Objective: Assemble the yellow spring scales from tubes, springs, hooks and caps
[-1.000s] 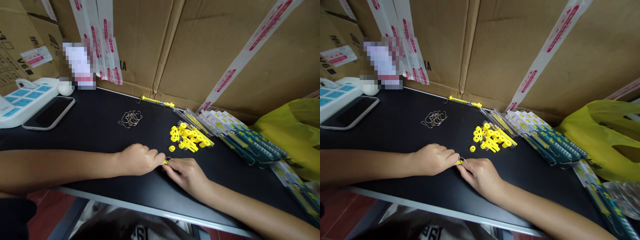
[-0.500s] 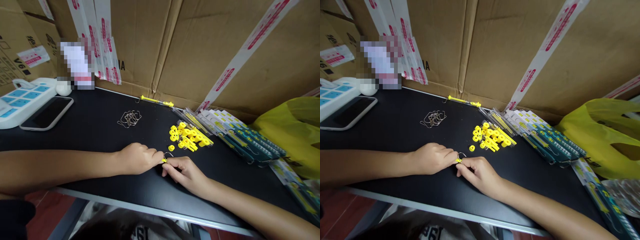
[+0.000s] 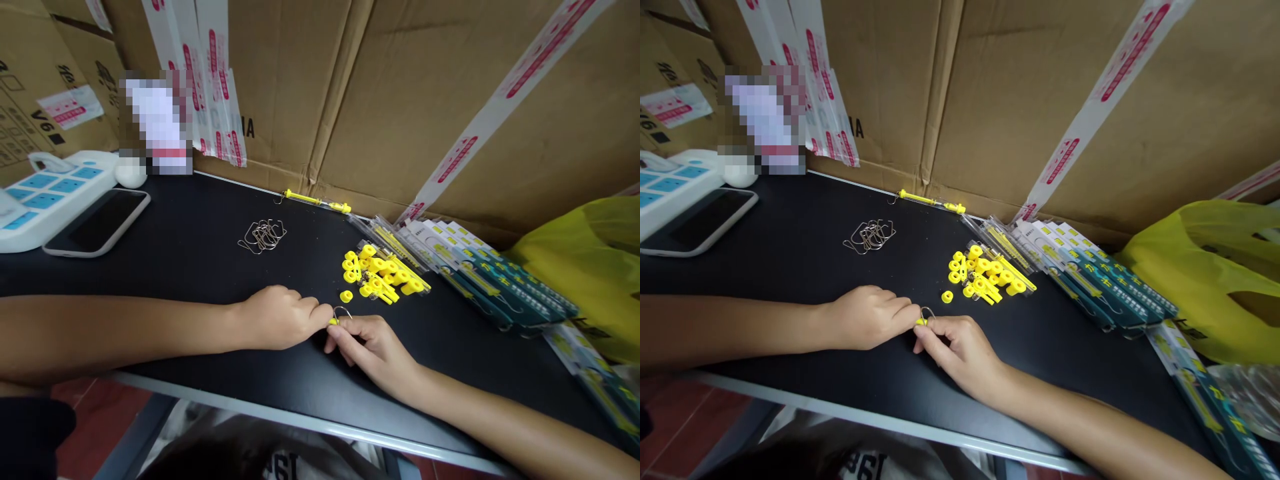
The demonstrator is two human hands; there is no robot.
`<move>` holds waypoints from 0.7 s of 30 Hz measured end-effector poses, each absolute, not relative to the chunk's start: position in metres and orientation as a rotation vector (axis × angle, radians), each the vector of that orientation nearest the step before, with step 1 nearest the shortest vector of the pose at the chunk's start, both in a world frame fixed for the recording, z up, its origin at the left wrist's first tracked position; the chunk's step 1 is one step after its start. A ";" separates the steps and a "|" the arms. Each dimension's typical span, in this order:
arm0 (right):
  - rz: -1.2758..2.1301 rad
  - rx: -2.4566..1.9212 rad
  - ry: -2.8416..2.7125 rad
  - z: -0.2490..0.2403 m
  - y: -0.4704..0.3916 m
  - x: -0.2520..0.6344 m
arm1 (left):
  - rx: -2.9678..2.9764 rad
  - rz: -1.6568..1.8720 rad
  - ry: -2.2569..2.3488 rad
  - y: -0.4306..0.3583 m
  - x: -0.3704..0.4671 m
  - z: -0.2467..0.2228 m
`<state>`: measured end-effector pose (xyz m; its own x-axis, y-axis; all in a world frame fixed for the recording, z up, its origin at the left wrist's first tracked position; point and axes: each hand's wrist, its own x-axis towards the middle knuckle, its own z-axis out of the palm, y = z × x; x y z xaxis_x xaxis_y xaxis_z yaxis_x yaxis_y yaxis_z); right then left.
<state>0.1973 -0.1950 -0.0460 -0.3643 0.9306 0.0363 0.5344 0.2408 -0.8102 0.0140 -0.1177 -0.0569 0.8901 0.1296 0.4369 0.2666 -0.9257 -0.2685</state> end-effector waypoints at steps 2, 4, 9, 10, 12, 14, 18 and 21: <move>1.061 -1.312 -1.972 -0.046 -0.195 0.198 | -2.709 -0.607 -0.295 -0.119 0.014 -0.056; 1.118 -1.286 -1.945 -0.046 -0.196 0.199 | -2.686 -0.619 -0.309 -0.121 0.013 -0.056; 1.237 -1.246 -1.891 -0.047 -0.196 0.199 | -2.683 -0.636 -0.340 -0.124 0.013 -0.056; 1.254 -1.239 -1.891 -0.047 -0.196 0.199 | -2.689 -0.637 -0.333 -0.124 0.012 -0.056; 1.266 -1.231 -1.894 -0.047 -0.196 0.200 | -2.706 -0.632 -0.325 -0.123 0.012 -0.056; 1.257 -1.238 -1.901 -0.047 -0.196 0.200 | -2.718 -0.621 -0.324 -0.122 0.011 -0.056; 1.182 -1.261 -1.935 -0.047 -0.198 0.199 | -2.701 -0.636 -0.302 -0.121 0.011 -0.057; 1.082 -1.256 -1.991 -0.046 -0.199 0.198 | -2.675 -0.660 -0.274 -0.120 0.011 -0.058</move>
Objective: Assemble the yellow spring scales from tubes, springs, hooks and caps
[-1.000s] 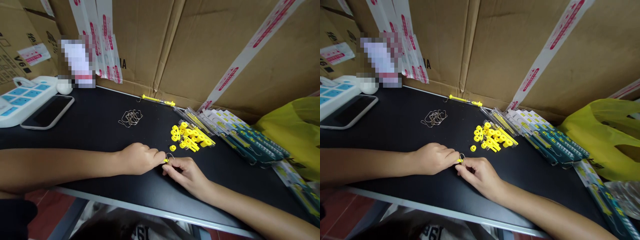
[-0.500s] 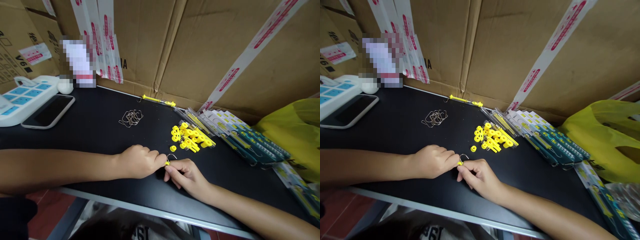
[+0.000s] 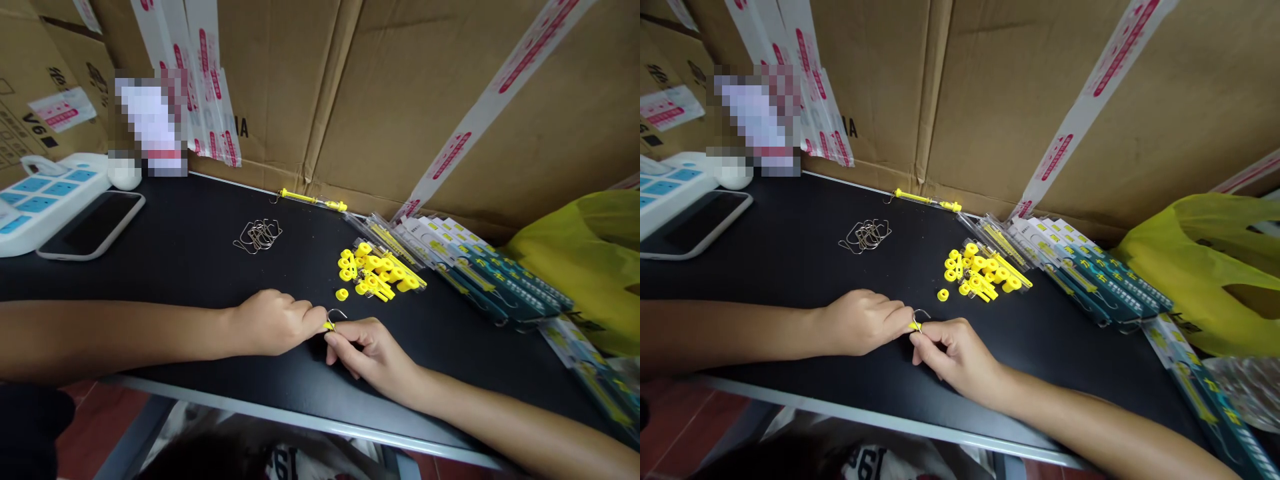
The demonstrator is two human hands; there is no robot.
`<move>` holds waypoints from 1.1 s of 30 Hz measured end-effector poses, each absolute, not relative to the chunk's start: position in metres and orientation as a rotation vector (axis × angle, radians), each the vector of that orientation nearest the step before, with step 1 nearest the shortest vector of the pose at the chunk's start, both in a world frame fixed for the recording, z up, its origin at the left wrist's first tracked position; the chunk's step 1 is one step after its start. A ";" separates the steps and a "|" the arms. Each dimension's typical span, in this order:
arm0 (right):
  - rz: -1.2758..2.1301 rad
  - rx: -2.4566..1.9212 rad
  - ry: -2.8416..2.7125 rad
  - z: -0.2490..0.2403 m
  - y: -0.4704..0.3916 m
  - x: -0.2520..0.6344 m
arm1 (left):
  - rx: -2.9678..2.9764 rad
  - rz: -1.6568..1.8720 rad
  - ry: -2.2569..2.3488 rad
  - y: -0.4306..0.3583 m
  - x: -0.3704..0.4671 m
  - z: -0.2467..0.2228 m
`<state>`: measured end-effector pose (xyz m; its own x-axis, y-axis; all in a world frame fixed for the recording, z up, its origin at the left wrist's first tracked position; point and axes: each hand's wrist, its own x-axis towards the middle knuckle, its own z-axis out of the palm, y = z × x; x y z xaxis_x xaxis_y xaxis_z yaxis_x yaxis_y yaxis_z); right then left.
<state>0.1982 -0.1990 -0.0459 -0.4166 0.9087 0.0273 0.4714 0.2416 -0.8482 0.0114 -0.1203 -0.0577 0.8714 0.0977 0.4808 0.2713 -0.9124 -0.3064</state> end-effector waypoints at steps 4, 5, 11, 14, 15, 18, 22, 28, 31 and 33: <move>0.886 -1.235 -2.121 -0.045 -0.197 0.199 | -2.670 -0.667 -0.271 -0.121 0.012 -0.059; 0.821 -1.232 -2.158 -0.045 -0.196 0.200 | -2.677 -0.661 -0.273 -0.122 0.012 -0.059; 0.581 -1.251 -2.337 -0.044 -0.208 0.193 | -2.717 -0.602 -0.369 -0.113 0.011 -0.060; 0.648 -1.137 -2.453 -0.036 -0.218 0.192 | -2.722 -0.592 -0.664 -0.103 0.010 -0.058; 0.673 -1.127 -2.423 -0.033 -0.218 0.193 | -2.735 -0.588 -0.663 -0.101 0.009 -0.058; 0.628 -1.243 -2.158 -0.026 -0.208 0.205 | -2.798 -0.576 -0.595 -0.099 0.010 -0.059; 0.568 -1.327 -2.152 -0.029 -0.189 0.217 | -2.791 -0.641 -0.461 -0.102 0.013 -0.060; 0.349 -1.464 -2.271 -0.026 -0.168 0.213 | -2.723 -0.744 -0.069 -0.104 0.014 -0.054; 0.086 -1.569 -2.433 -0.019 -0.145 0.200 | -2.719 -0.748 0.010 -0.104 0.014 -0.054; -0.139 -1.617 -2.541 -0.015 -0.124 0.186 | -2.722 -0.734 0.034 -0.104 0.014 -0.055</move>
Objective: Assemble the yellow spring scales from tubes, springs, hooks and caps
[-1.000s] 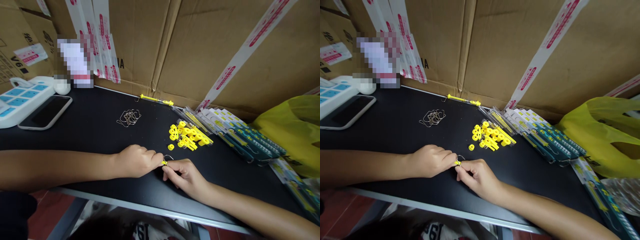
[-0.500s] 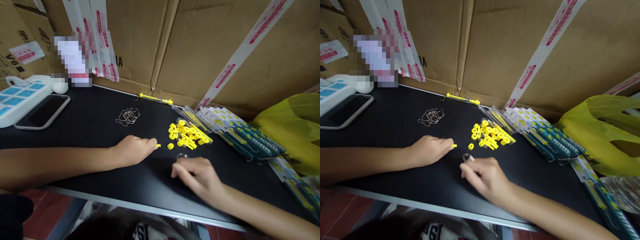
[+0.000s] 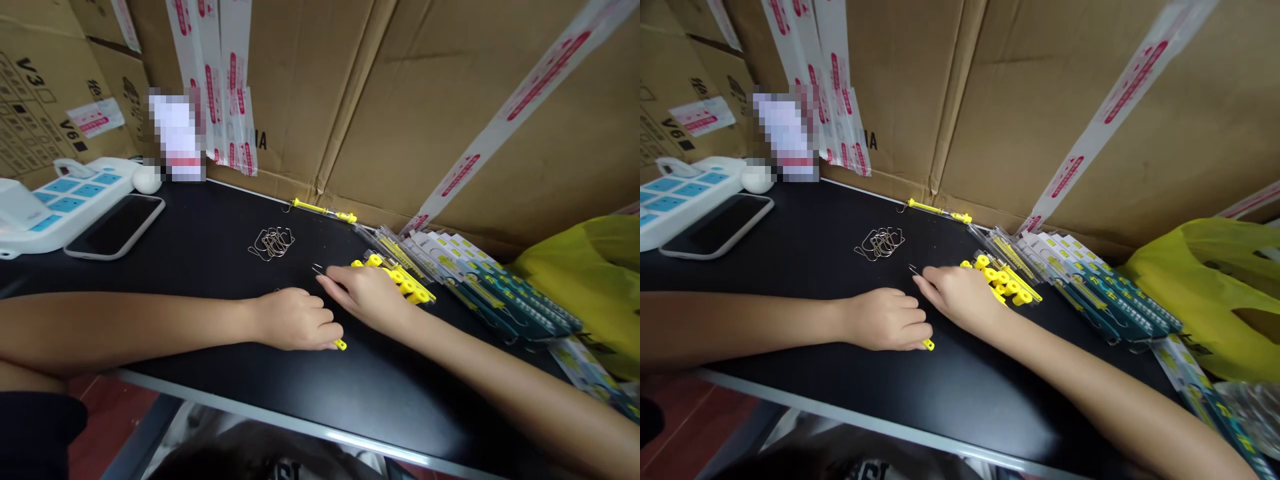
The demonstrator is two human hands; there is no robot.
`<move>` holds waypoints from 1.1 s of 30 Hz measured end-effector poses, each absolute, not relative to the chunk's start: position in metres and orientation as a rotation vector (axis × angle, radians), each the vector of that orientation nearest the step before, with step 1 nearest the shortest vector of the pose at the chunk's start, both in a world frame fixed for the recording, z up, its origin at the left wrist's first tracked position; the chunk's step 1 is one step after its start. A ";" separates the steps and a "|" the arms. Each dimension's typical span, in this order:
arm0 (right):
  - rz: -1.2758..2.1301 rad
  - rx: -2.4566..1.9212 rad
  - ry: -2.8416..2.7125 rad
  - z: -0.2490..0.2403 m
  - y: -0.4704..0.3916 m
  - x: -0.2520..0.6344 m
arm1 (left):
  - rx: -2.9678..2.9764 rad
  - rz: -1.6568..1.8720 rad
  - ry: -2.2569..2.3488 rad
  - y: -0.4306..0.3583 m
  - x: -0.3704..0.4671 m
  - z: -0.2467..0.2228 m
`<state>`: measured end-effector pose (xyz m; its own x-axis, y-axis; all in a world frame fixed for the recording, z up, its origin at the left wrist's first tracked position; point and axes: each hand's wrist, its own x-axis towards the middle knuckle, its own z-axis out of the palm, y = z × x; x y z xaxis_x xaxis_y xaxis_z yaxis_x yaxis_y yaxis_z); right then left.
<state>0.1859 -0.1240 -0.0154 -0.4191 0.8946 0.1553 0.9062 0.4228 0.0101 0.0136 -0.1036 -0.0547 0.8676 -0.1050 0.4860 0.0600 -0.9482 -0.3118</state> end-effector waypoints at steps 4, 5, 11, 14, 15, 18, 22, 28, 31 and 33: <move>-0.358 -1.691 -2.684 -0.013 -0.081 0.152 | -2.737 -0.746 0.058 -0.102 0.013 -0.058; -0.372 -1.713 -2.703 -0.013 -0.072 0.144 | -2.741 -0.754 0.065 -0.102 0.013 -0.058; -0.339 -1.744 -2.749 -0.021 -0.044 0.126 | -2.746 -0.776 0.072 -0.102 0.012 -0.058; -0.326 -1.773 -2.716 -0.023 -0.044 0.130 | -2.754 -0.769 0.080 -0.102 0.012 -0.058; -0.322 -1.776 -2.694 -0.022 -0.046 0.132 | -2.750 -0.768 0.084 -0.102 0.012 -0.057; -0.250 -1.738 -2.595 -0.017 -0.059 0.142 | -2.703 -0.806 0.136 -0.103 0.012 -0.056; 0.258 -1.498 -2.400 -0.015 -0.093 0.161 | -2.655 -0.879 0.305 -0.104 0.011 -0.053; 1.265 -1.385 -1.850 -0.027 -0.149 0.186 | -2.775 -0.725 0.377 -0.108 0.011 -0.047; 1.456 -1.380 -1.706 -0.029 -0.165 0.191 | -2.918 -0.623 0.322 -0.111 0.012 -0.045; 1.443 -1.346 -1.698 -0.029 -0.167 0.193 | -2.983 -0.589 0.285 -0.112 0.012 -0.045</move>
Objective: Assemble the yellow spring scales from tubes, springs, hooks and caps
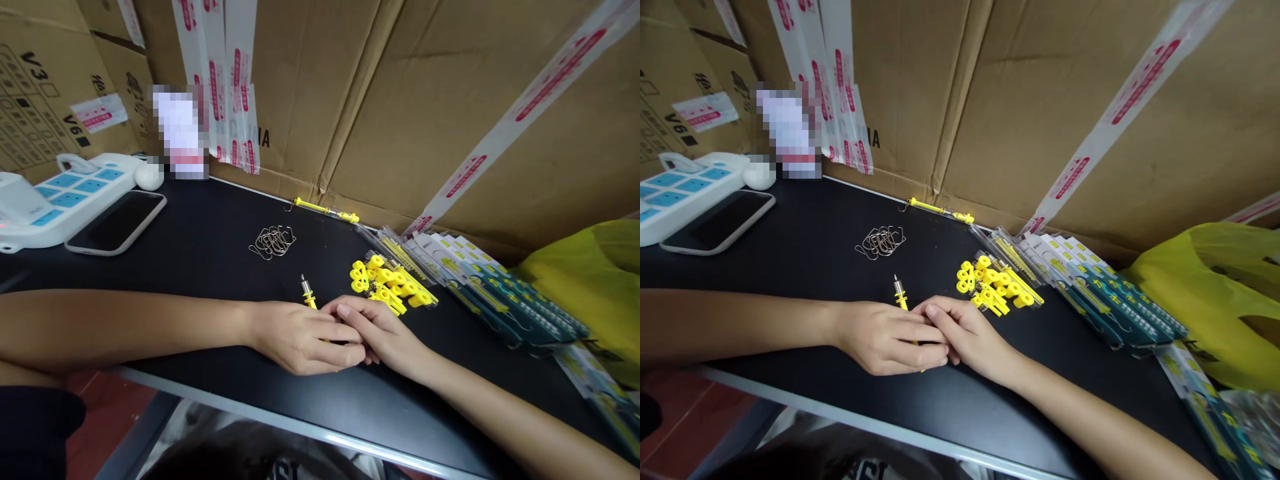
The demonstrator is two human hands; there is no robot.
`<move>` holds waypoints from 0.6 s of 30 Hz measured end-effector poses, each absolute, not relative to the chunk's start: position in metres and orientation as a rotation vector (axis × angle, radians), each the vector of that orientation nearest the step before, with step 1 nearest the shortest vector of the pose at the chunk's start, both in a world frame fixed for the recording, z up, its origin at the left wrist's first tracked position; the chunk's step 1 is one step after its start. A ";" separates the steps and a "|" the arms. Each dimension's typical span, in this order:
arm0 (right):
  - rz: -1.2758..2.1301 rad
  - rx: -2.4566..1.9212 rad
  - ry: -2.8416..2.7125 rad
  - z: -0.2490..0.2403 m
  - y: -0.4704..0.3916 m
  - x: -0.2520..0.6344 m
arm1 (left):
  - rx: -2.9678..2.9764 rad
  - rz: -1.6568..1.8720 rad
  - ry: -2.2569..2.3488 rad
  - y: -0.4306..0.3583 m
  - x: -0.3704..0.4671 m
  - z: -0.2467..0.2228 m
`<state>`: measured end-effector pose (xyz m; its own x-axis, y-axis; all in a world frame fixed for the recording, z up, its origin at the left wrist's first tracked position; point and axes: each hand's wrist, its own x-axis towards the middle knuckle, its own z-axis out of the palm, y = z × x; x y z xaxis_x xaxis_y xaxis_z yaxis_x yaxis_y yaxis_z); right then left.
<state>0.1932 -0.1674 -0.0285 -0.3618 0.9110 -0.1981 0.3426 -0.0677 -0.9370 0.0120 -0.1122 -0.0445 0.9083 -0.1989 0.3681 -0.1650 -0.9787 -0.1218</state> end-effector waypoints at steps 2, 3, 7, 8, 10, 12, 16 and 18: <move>1.391 -1.311 -1.702 -0.029 -0.163 0.196 | -2.985 -0.600 0.268 -0.112 0.012 -0.045; 1.370 -1.295 -1.701 -0.030 -0.160 0.197 | -2.961 -0.625 0.282 -0.111 0.012 -0.045; 1.181 -1.210 -1.694 -0.037 -0.144 0.208 | -2.832 -0.742 0.392 -0.109 0.011 -0.045; 1.084 -1.198 -1.693 -0.038 -0.142 0.211 | -2.818 -0.754 0.400 -0.108 0.011 -0.044; 0.879 -1.197 -1.672 -0.040 -0.141 0.214 | -2.797 -0.780 0.401 -0.108 0.012 -0.042; 0.801 -1.228 -1.649 -0.040 -0.145 0.214 | -2.775 -0.829 0.406 -0.108 0.012 -0.040; 1.149 -1.287 -1.648 -0.037 -0.159 0.203 | -2.834 -0.904 0.361 -0.108 0.013 -0.041; 1.379 -1.297 -1.628 -0.037 -0.164 0.198 | -2.877 -0.888 0.359 -0.108 0.012 -0.043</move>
<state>0.1983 -0.1637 -0.0371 -0.3142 0.9412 -0.1242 0.2774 -0.0341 -0.9601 0.0117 -0.1083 -0.0431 0.8013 -0.2557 0.5409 -0.1919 -0.9661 -0.1725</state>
